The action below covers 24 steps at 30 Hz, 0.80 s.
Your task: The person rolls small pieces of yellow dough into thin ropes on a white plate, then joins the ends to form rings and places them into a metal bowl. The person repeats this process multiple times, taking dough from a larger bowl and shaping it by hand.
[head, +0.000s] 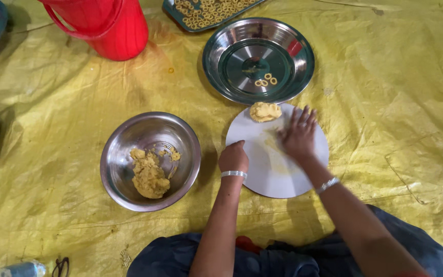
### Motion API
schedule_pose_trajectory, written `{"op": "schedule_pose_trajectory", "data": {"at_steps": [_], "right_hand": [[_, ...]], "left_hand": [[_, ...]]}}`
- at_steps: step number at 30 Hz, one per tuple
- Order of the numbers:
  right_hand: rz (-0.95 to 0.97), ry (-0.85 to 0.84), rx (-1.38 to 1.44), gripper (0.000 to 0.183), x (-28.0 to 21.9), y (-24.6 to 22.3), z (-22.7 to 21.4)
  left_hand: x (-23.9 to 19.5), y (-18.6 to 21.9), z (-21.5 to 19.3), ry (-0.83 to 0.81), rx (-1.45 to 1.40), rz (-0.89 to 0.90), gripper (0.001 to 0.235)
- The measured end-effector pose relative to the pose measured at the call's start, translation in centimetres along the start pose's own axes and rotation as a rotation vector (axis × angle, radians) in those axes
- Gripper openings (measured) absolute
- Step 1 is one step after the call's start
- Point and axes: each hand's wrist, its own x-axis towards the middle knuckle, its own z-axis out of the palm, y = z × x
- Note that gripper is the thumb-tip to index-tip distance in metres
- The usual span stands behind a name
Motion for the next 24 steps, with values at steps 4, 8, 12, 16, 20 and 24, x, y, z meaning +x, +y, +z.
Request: {"op": "schedule_pose_trajectory", "data": {"at_steps": [4,8,12,16,20,24], "right_hand": [[-0.114,0.070,0.063,0.091,2.7,3.4,0.5],[-0.199,-0.100,-0.146,0.099,-2.8,-0.5,0.5],[-0.386,-0.139,-0.105,0.098,-9.1,-4.4,-0.8],[-0.244,-0.293,-0.155,0.101,-6.0,-2.9,-1.1],[-0.160,0.009,-0.006,0.095,0.8,1.6,-0.4],[-0.157,-0.002,-0.024,0.093,0.9,1.9,0.9]], "left_hand": [[0.3,0.3,0.2,0.016,0.002,-0.005,0.039],[0.5,0.6,1.0,-0.002,0.042,-0.020,0.033],[0.5,0.5,1.1,0.026,0.058,0.006,0.031],[0.4,0.2,0.9,0.054,-0.017,0.009,0.035],[0.2,0.3,0.7,0.033,-0.010,-0.006,0.037],[0.4,0.6,0.5,0.041,-0.004,0.003,0.034]]}}
